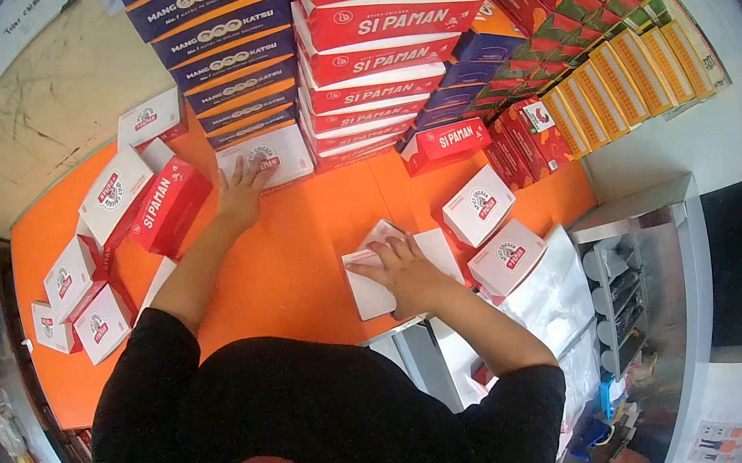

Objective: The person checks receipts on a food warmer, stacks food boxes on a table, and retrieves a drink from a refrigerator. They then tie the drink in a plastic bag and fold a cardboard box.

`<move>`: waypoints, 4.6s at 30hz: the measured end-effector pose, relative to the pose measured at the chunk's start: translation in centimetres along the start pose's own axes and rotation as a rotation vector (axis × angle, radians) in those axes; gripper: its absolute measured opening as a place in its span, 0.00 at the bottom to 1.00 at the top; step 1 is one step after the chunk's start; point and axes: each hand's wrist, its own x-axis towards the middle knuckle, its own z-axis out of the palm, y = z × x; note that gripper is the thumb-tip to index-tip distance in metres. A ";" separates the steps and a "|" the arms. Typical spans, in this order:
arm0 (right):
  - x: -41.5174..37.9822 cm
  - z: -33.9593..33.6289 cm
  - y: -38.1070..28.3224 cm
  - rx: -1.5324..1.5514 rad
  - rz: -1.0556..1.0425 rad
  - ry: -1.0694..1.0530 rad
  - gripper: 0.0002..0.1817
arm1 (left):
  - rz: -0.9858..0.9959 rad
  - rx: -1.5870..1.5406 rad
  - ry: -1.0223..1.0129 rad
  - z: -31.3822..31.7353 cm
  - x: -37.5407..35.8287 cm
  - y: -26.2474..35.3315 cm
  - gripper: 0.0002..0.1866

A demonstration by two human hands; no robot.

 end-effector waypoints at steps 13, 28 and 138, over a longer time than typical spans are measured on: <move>19.9 -9.7 -6.0 0.189 -0.295 0.575 0.57 | -0.312 -2.168 0.463 4.2 -8.0 -3.1 0.29; 8.3 -0.6 -3.9 0.254 0.142 0.386 0.52 | -0.253 -1.638 0.666 1.6 -3.4 1.4 0.44; 8.0 -7.6 -4.3 0.994 -0.233 1.118 0.31 | -0.052 -1.504 0.779 -16.4 -18.5 1.2 0.47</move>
